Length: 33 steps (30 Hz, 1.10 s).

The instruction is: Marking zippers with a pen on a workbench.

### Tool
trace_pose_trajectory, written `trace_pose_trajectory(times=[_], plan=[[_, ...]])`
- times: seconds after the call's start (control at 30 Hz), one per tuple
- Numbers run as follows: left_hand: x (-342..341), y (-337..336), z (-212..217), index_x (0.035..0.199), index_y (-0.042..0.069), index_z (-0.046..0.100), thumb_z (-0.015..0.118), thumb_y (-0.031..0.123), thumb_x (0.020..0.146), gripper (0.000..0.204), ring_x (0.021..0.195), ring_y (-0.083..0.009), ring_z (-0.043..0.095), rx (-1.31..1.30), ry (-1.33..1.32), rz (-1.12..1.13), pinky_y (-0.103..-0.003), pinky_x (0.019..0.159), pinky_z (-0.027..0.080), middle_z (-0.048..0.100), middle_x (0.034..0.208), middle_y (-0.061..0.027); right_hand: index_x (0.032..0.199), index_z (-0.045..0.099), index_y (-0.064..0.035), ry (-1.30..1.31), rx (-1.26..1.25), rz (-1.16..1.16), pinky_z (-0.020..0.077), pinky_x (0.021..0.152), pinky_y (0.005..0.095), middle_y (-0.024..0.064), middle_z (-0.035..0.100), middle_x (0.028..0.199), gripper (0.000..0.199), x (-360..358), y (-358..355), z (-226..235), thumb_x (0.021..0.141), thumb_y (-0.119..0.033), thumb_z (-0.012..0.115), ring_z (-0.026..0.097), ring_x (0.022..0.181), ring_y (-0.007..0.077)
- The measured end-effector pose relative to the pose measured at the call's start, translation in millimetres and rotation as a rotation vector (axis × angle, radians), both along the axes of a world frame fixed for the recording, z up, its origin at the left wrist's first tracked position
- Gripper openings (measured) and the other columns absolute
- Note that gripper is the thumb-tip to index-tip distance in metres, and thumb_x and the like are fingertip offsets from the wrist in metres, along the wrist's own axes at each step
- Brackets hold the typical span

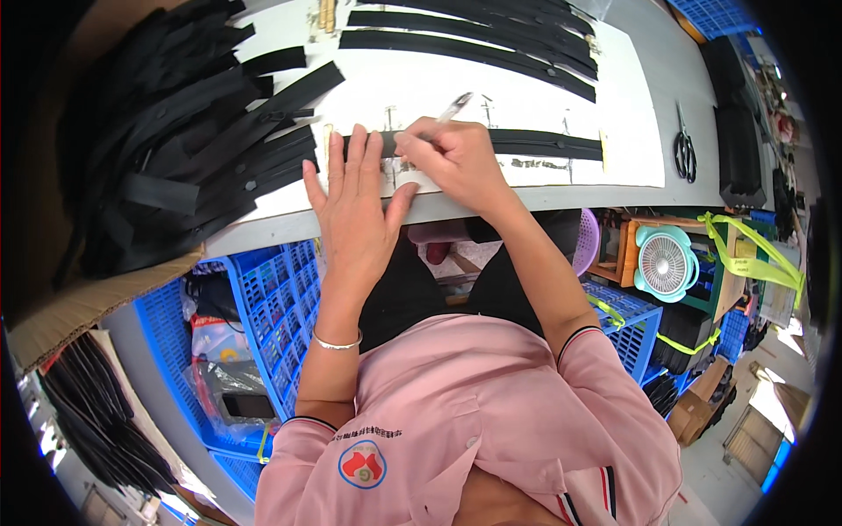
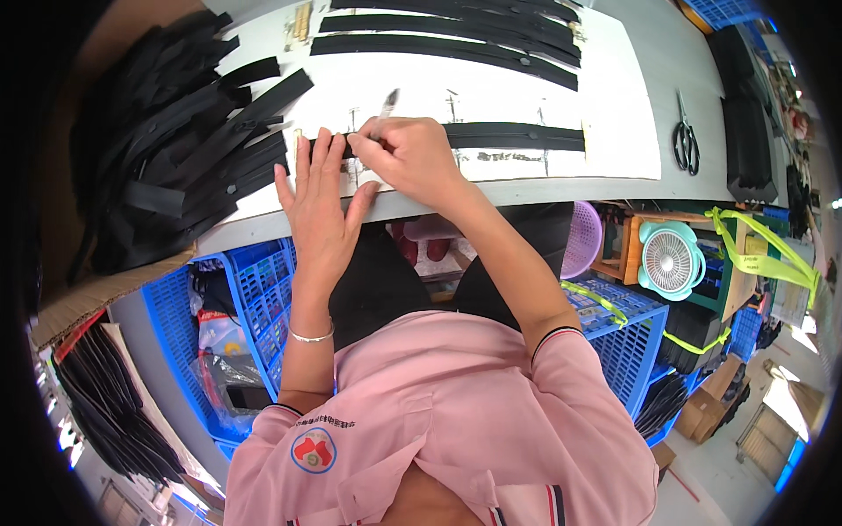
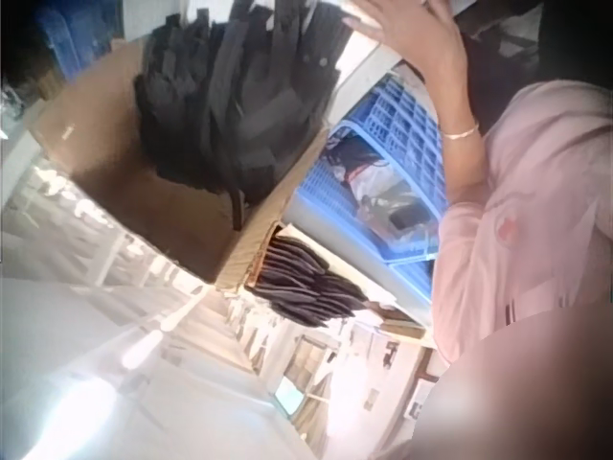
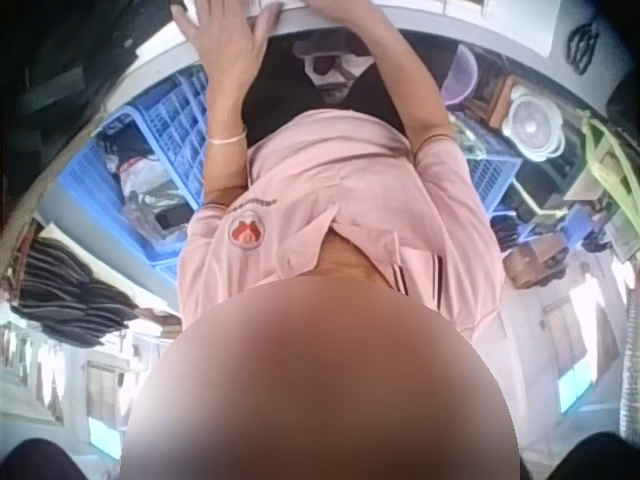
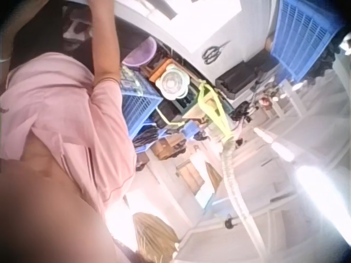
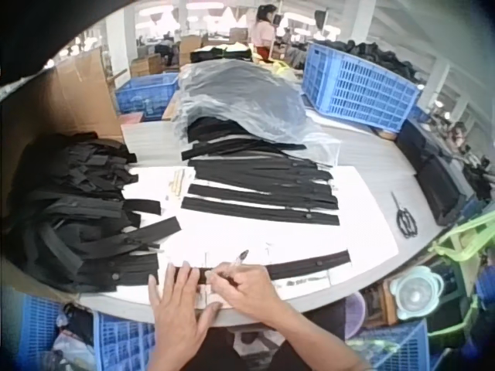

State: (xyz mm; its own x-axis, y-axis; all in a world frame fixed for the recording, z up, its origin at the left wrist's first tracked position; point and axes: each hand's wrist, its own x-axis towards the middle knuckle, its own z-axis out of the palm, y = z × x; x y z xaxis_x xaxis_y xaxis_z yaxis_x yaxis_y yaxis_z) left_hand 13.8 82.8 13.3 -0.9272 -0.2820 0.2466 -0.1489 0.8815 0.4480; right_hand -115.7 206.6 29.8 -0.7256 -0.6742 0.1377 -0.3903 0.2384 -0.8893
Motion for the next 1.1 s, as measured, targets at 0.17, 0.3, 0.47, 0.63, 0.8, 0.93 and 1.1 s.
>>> trace_pose_trajectory(times=[0.17, 0.3, 0.47, 0.63, 0.8, 0.93, 1.1], plan=[[1, 0, 1, 0.151, 0.004, 0.046, 0.070, 0.034, 0.096, 0.068, 0.153, -0.0357, 0.030, -0.016, 0.004, 0.004, -0.060, 0.123, 0.010, 0.043, 0.159, -0.0147, 0.091, 0.077, 0.0011, -0.049, -0.188, -0.329, 0.0454, 0.056, 0.0224, 0.0029, 0.073, 0.073, 0.021, -13, 45, 10, 0.098, -0.016, 0.066, 0.061, 0.062, 0.0046], [0, 1, 2, 0.152, 0.003, 0.045, 0.070, 0.034, 0.096, 0.068, 0.153, -0.0366, 0.030, -0.031, -0.005, -0.004, -0.061, 0.123, 0.010, 0.042, 0.160, -0.0159, 0.092, 0.077, 0.0010, 0.082, -0.116, -0.431, 0.0395, 0.051, 0.0215, 0.0011, 0.069, 0.067, 0.020, -33, 71, -6, 0.097, -0.016, 0.068, 0.053, 0.057, 0.0020], [-2, 2, -3, 0.154, 0.004, 0.042, 0.069, 0.035, 0.096, 0.070, 0.154, -0.0369, 0.029, -0.044, 0.013, -0.013, -0.063, 0.123, 0.008, 0.041, 0.161, -0.0160, 0.091, 0.076, 0.0042, 0.077, -0.028, -0.398, 0.0389, 0.054, 0.0214, 0.0015, 0.072, 0.080, 0.026, -32, 72, -7, 0.101, -0.018, 0.065, 0.053, 0.061, 0.0031], [-17, 39, 8, 0.158, 0.012, 0.041, 0.067, 0.035, 0.098, 0.069, 0.155, -0.0328, 0.026, 0.076, 0.064, -0.138, -0.061, 0.123, -0.002, 0.039, 0.164, -0.0120, 0.090, 0.077, -0.0010, 0.136, -0.043, -0.413, 0.0412, 0.050, 0.0242, 0.0020, 0.067, 0.064, 0.021, -35, 70, -14, 0.096, -0.020, 0.070, 0.054, 0.053, 0.0053], [-30, 65, 5, 0.153, 0.012, 0.048, 0.068, 0.034, 0.097, 0.063, 0.148, -0.0302, 0.039, 0.136, 0.036, -0.191, -0.061, 0.122, 0.000, 0.049, 0.156, -0.0097, 0.089, 0.077, -0.0036, 0.211, -0.005, -0.402, 0.0428, 0.050, 0.0263, 0.0040, 0.066, 0.063, 0.021, -37, 71, -21, 0.095, -0.023, 0.071, 0.056, 0.051, 0.0097], [-32, 66, 0, 0.143, 0.006, 0.058, 0.069, 0.034, 0.095, 0.056, 0.143, -0.0301, 0.044, 0.067, 0.066, -0.175, -0.066, 0.121, 0.005, 0.055, 0.149, -0.0085, 0.084, 0.076, -0.0040, 0.326, 0.012, -0.386, 0.0440, 0.050, 0.0287, 0.0052, 0.069, 0.065, 0.021, -36, 69, -19, 0.094, -0.022, 0.072, 0.059, 0.051, 0.0148], [-33, 67, -1, 0.141, 0.007, 0.060, 0.071, 0.032, 0.094, 0.054, 0.142, -0.0295, 0.045, 0.050, 0.069, -0.167, -0.065, 0.121, 0.006, 0.056, 0.148, -0.0076, 0.078, 0.075, -0.0026, 0.300, -0.059, -0.425, 0.0444, 0.050, 0.0298, 0.0054, 0.070, 0.067, 0.023, -33, 69, -16, 0.092, -0.021, 0.073, 0.060, 0.051, 0.0163]])
